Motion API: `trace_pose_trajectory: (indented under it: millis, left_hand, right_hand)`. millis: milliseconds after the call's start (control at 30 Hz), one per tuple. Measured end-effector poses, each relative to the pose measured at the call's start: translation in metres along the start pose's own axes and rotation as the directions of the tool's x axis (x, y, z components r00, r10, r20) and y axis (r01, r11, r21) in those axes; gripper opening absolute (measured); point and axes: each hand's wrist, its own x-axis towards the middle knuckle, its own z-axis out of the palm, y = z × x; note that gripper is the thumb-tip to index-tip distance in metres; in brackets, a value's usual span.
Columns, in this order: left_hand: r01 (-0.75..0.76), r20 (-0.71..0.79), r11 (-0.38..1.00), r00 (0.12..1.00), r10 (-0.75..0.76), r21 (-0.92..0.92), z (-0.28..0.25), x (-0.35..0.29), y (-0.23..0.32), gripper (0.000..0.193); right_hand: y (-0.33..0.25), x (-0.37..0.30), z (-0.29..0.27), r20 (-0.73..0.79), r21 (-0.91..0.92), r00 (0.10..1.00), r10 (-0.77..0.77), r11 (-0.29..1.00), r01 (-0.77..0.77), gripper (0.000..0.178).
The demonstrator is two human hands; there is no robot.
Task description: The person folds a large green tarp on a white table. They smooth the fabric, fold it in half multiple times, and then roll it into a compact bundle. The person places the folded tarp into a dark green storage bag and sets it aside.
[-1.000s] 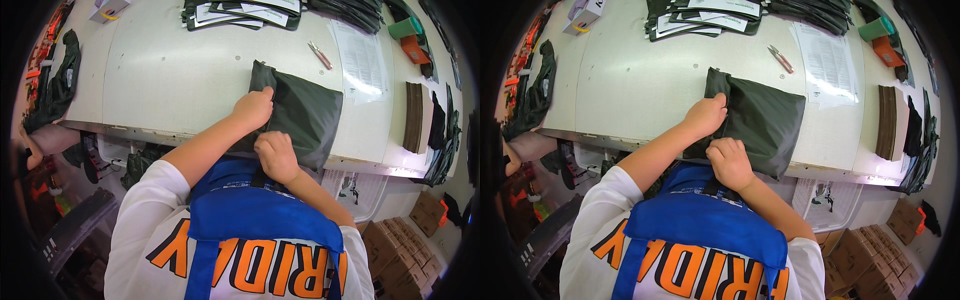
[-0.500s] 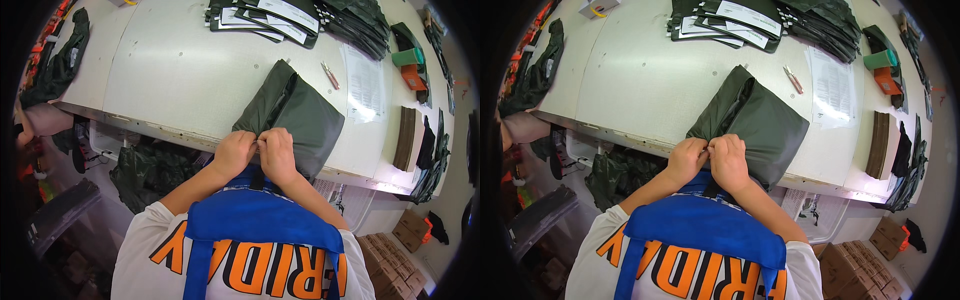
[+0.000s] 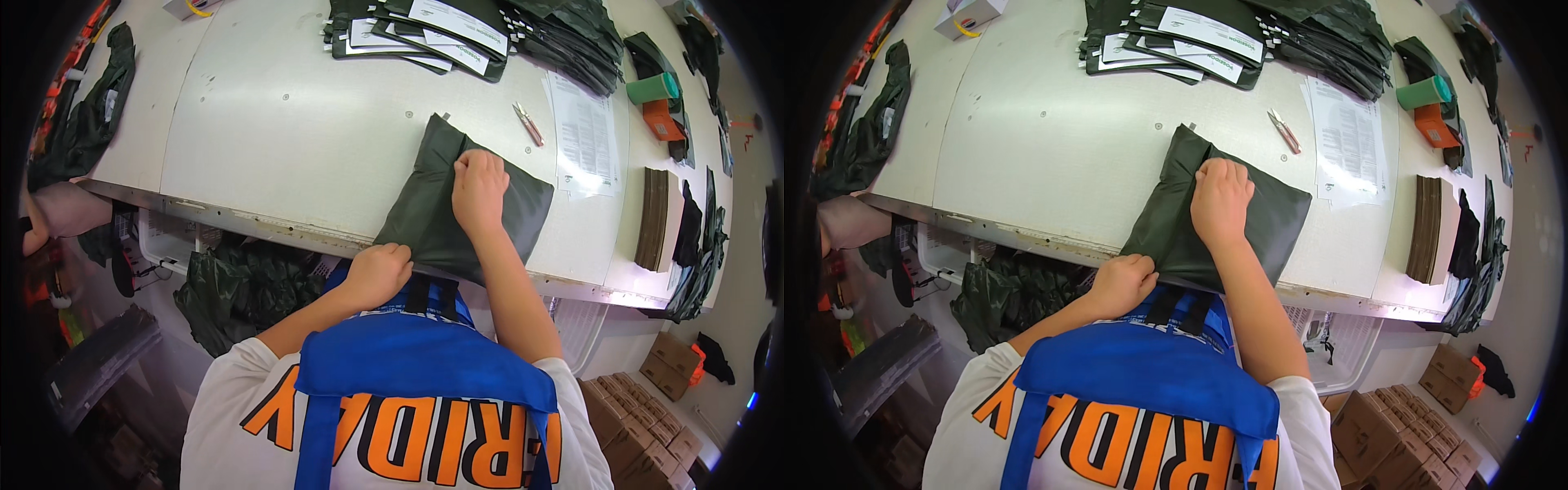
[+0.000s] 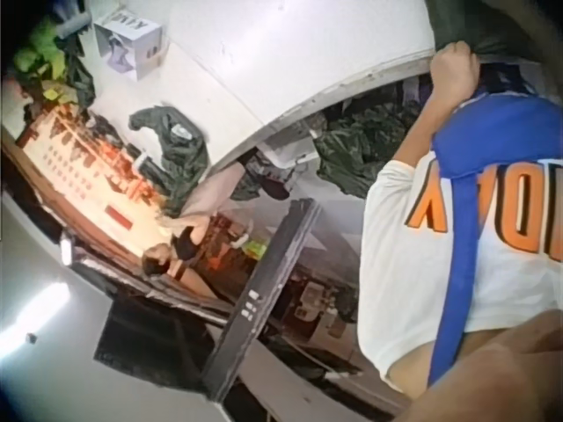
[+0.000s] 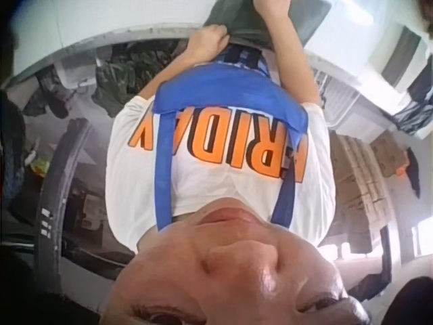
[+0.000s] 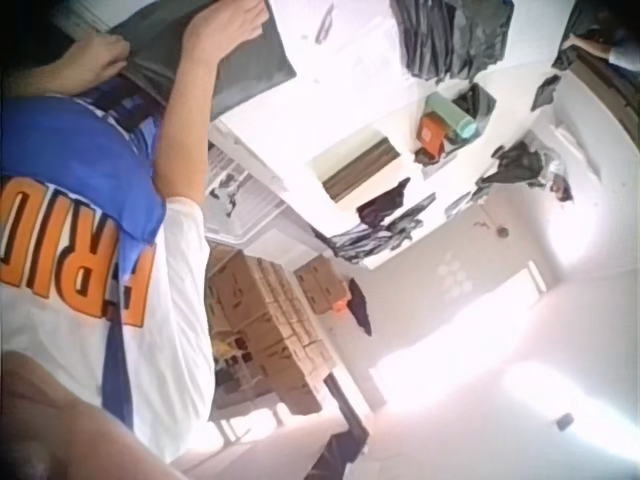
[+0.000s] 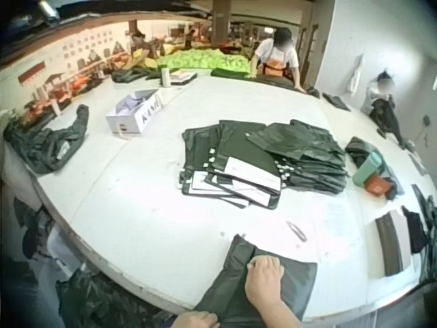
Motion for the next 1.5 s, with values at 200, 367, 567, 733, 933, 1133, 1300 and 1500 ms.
trace_pose_trajectory:
  millis: [200,367,567,733,933,1133,1300,1500]
  left_hand:
    - [0.039,0.081,0.998,0.996,-0.044,0.057,-0.007,0.005,-0.004,0.014]
    - [-0.012,0.12,0.999,0.993,0.007,0.042,-0.023,0.023,0.002,0.015]
    - [-0.278,-0.039,0.944,0.956,0.289,0.177,-0.004,0.114,0.002,0.061]
    - [-0.288,0.156,0.922,0.955,0.254,0.26,0.012,0.131,-0.007,0.077]
    - [-0.246,0.221,0.918,0.958,0.182,0.311,0.02,0.127,-0.019,0.083]
    - [-0.294,0.023,0.925,0.954,0.298,0.242,0.025,0.131,-0.025,0.075]
    - [0.663,0.497,0.447,0.747,-0.441,-0.6,-0.014,0.136,-0.024,0.062]
    - [0.574,0.729,0.483,0.644,0.233,-0.661,-0.033,0.139,0.139,0.078]
  right_hand:
    - [0.012,0.022,0.02,0.039,-0.085,0.998,0.04,0.996,-0.037,0.01]
    - [0.024,0.028,0.008,0.015,-0.013,0.993,0.116,0.993,-0.116,0.022]
    - [0.043,-0.018,-0.028,0.181,-0.33,0.982,0.061,0.944,0.002,0.062]
    - [0.054,-0.031,-0.012,0.248,-0.399,0.959,0.139,0.916,-0.029,0.071]
    - [0.053,-0.034,0.001,0.258,-0.333,0.948,0.187,0.938,-0.094,0.072]
    - [0.059,-0.032,-0.007,0.192,-0.23,0.962,0.192,0.962,-0.146,0.071]
    - [0.048,-0.053,-0.032,0.046,0.116,0.949,0.313,0.941,-0.316,0.079]
    - [0.023,-0.108,-0.181,0.03,0.645,0.802,0.597,0.601,-0.471,0.09]
